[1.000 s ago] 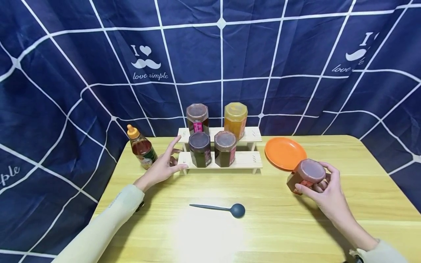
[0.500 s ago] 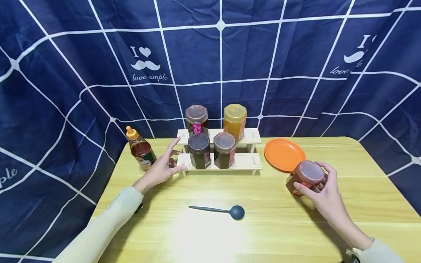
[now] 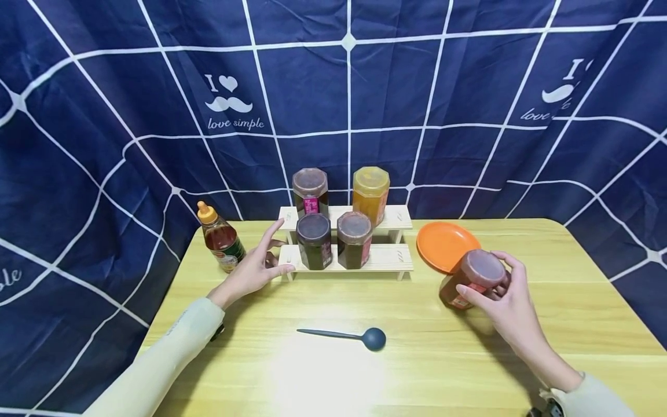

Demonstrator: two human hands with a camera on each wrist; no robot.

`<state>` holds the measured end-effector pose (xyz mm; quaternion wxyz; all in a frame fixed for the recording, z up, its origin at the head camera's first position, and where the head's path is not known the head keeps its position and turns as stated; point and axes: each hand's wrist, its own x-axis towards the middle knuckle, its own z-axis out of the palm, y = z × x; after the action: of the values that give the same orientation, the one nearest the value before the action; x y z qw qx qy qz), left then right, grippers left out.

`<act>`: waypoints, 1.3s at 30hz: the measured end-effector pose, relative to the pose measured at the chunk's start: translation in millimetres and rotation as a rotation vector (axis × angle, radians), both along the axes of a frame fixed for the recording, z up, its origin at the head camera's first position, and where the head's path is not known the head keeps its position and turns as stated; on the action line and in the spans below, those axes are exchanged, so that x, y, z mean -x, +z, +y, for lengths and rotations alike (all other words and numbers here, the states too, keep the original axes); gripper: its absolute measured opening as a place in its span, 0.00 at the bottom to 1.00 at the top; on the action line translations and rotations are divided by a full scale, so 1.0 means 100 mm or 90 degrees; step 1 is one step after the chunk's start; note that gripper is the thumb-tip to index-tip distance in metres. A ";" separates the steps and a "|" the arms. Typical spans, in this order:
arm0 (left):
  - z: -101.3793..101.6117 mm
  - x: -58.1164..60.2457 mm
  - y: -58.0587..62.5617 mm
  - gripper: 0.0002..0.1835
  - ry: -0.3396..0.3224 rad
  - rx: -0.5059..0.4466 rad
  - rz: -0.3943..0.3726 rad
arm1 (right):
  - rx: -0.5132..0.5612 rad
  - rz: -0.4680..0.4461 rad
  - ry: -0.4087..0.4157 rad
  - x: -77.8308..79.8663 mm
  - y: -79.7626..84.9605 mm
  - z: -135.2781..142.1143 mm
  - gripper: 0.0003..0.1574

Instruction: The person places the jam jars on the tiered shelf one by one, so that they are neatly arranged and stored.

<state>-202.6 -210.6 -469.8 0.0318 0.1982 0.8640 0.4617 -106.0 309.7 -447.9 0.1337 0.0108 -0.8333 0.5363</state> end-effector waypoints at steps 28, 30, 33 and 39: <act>-0.02 -0.01 0.01 0.60 -0.001 0.006 0.005 | -0.006 0.069 0.087 0.43 0.39 -0.70 0.61; -0.02 -0.01 0.01 0.60 -0.001 0.009 0.007 | -0.006 0.070 0.094 0.47 0.40 -0.75 0.61; -0.02 0.00 0.00 0.59 -0.001 0.009 0.009 | -0.017 0.066 0.098 0.51 0.42 -0.82 0.61; -0.01 0.02 -0.02 0.59 -0.001 0.007 0.010 | -0.065 0.064 0.099 0.61 0.43 -0.90 0.62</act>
<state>-204.5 -212.0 -472.0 0.0263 0.2025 0.8668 0.4549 -166.9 219.7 -404.6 0.1326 0.1093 -0.8482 0.5010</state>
